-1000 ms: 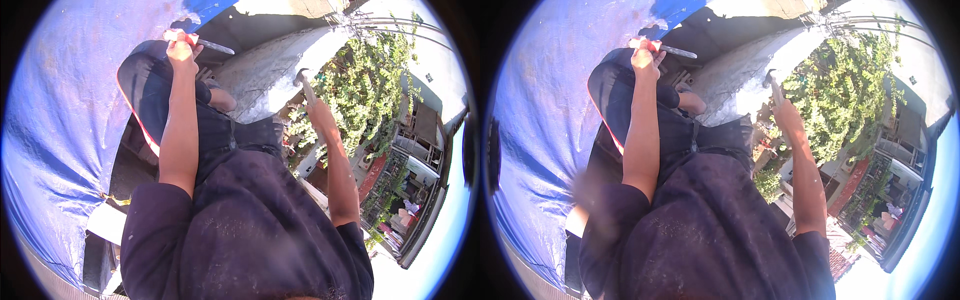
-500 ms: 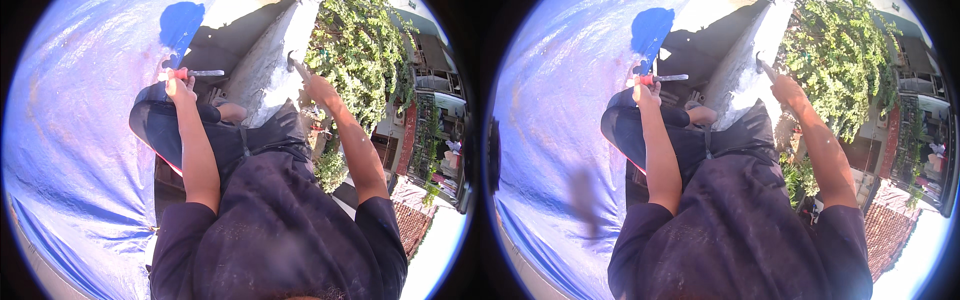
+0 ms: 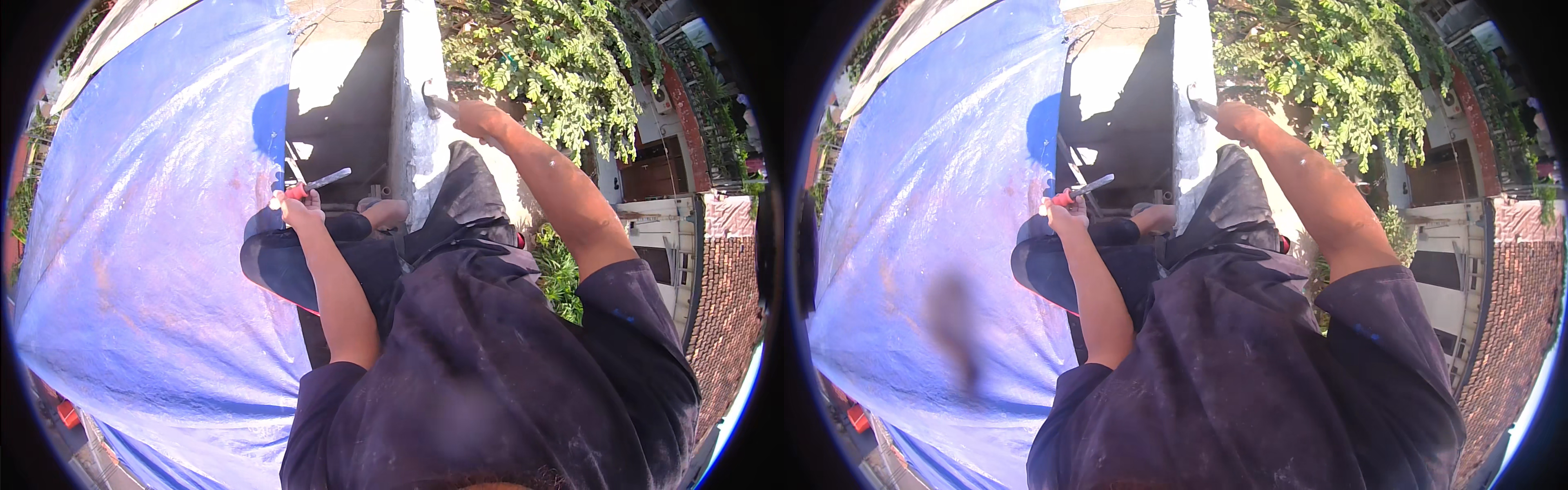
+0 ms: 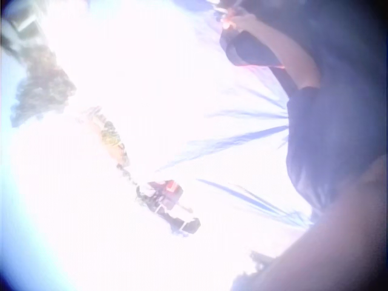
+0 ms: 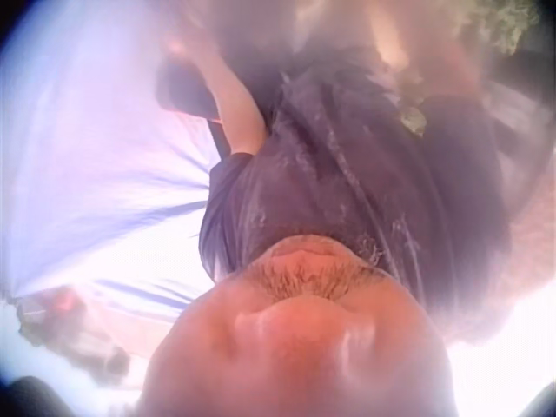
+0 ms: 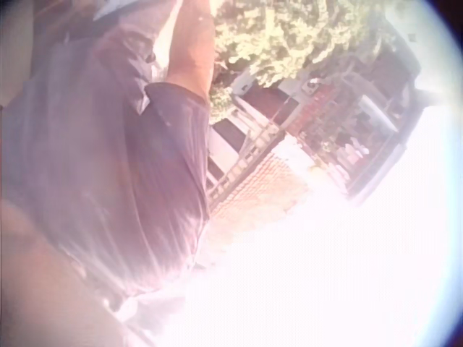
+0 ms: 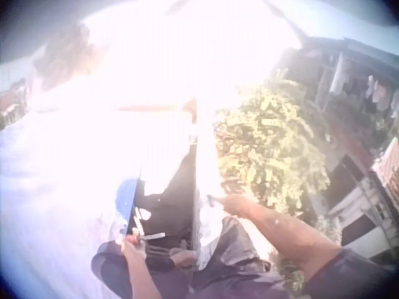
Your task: The person chips away at a concrete ledge using a hammer and a chisel.
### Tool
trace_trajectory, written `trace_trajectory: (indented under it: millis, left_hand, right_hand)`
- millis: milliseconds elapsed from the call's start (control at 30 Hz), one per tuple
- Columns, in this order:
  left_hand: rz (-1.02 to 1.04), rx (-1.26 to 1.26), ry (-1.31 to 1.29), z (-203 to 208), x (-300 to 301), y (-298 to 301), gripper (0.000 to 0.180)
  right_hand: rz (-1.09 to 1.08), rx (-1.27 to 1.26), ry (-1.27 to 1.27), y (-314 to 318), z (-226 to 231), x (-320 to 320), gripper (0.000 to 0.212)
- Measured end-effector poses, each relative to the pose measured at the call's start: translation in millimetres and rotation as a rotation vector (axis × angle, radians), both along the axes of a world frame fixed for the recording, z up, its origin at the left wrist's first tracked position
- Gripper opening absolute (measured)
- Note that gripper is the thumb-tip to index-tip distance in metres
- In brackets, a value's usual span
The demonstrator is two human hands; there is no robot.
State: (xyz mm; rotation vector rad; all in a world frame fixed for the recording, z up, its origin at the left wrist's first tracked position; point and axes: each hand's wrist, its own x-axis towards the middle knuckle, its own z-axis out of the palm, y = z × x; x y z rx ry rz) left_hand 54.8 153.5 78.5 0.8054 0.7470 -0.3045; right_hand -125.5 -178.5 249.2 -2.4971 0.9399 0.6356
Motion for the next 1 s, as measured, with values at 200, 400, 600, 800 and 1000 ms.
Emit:
trace_trajectory:
  millis: [200, 400, 600, 800, 1000]
  left_hand:
    - [-0.141, 0.089, -0.001, 1, -8, -10, 0.037]
    - [-0.199, 0.181, 0.029, -7, -8, -4, 0.042]
    - [-0.208, 0.168, -0.023, -6, -10, -8, 0.037]
    - [-0.123, 0.293, -0.246, 27, -23, -23, 0.029]
    - [0.122, 0.492, -0.889, 91, -23, 23, 0.013]
  right_hand:
    - [0.153, -0.014, -0.038, -29, -20, -3, 0.038]
    - [0.040, 0.016, 0.099, -35, -17, 18, 0.025]
    - [0.094, -0.025, 0.076, -30, -9, 14, 0.039]
    - [0.234, -0.133, 0.128, -12, 1, 11, 0.041]
    - [0.291, -0.213, 0.112, 7, 19, 21, 0.037]
